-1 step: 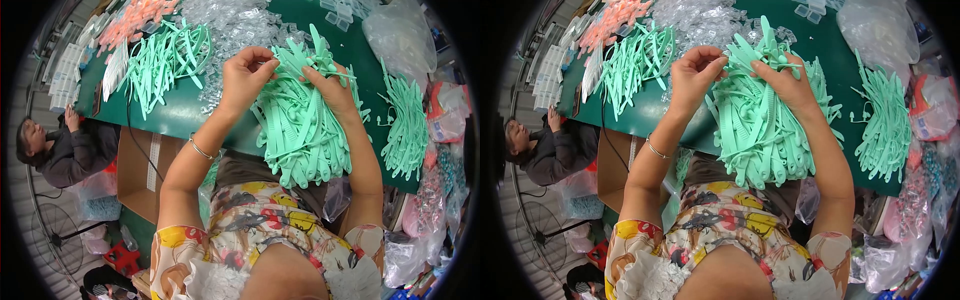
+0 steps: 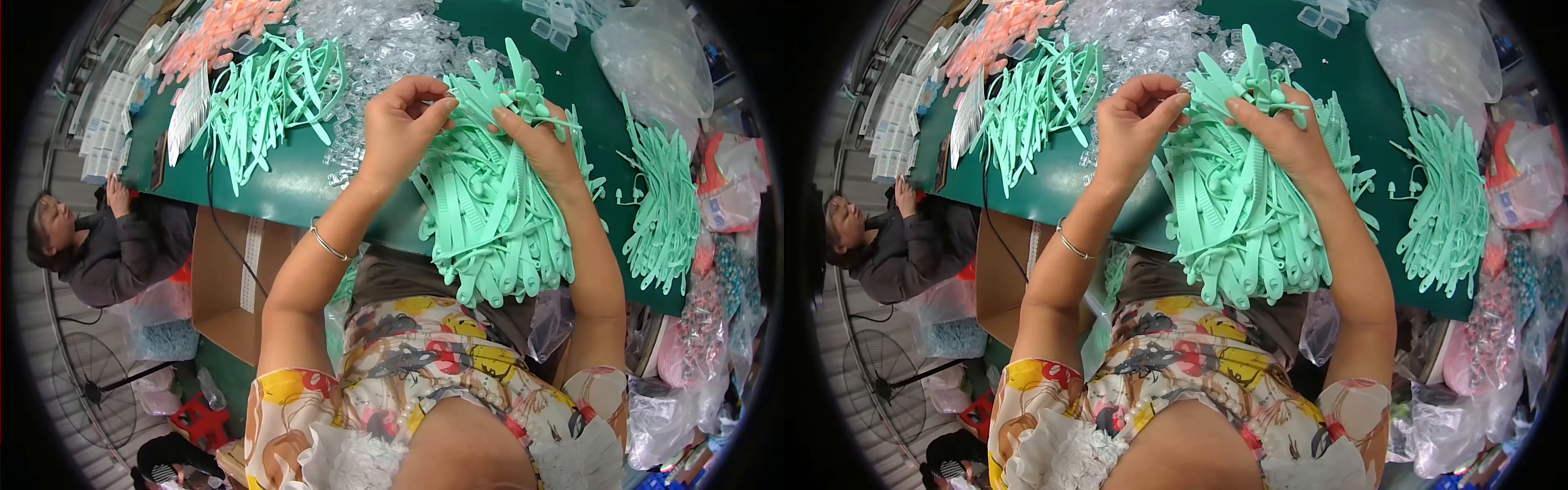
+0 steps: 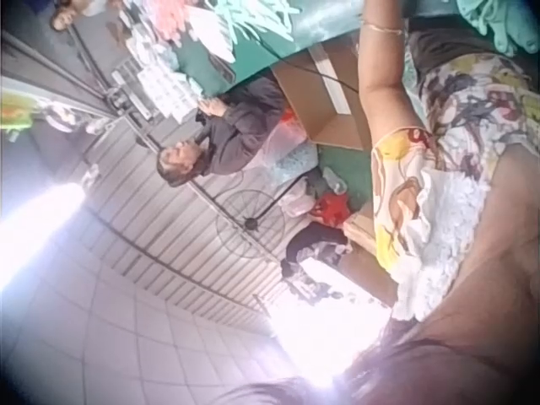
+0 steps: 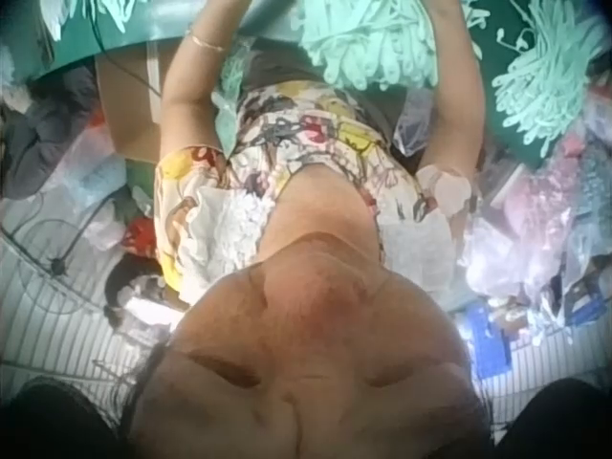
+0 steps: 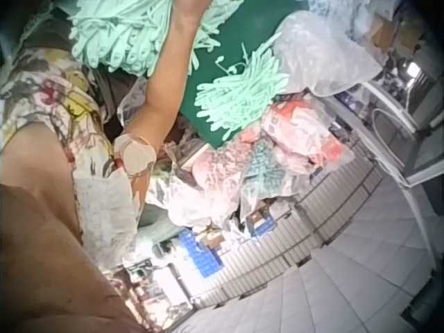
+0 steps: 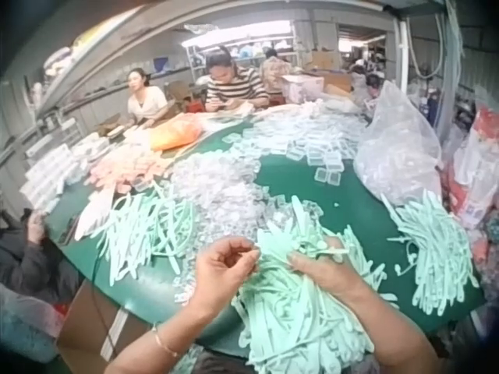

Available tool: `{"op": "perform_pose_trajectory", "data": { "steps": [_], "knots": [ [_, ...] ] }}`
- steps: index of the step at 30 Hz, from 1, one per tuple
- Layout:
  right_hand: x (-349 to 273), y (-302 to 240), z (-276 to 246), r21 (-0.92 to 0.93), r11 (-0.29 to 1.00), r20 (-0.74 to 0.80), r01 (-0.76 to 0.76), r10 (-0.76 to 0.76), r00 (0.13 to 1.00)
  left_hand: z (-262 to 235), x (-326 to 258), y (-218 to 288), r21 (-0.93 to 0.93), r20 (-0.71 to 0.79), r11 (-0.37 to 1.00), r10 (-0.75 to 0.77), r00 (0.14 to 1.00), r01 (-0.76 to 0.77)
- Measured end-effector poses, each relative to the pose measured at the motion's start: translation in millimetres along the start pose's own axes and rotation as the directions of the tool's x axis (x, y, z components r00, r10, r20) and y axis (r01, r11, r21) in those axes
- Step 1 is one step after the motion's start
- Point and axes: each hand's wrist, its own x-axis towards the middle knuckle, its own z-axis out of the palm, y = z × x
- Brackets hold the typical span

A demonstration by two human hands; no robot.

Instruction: Sorting and grouping small green plastic buckles or straps at a work table.

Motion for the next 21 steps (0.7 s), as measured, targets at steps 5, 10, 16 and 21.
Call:
{"op": "perform_pose_trajectory", "data": {
  "steps": [5, 10, 16, 21],
  "knots": [
    [2, 5, -1, -0.009, 0.999, 0.000, 0.034, -0.034, 0.999, 6, -3, -5, 0.049, 0.014, 0.996, 0.070, 0.997, -0.070],
    [2, 8, -3, -0.044, 0.995, -0.003, 0.091, -0.091, 0.996, 10, -4, -6, 0.106, 0.001, 0.987, 0.123, 0.992, -0.122],
    [1, 7, -2, -0.039, 0.995, -0.003, 0.089, -0.089, 0.996, 10, -4, -8, 0.235, -0.007, 0.951, 0.210, 0.978, -0.203],
    [3, 10, -1, -0.015, 0.993, 0.002, 0.113, -0.113, 0.994, 12, -4, -11, 0.343, 0.000, 0.894, 0.308, 0.951, -0.290]
  ]
}}
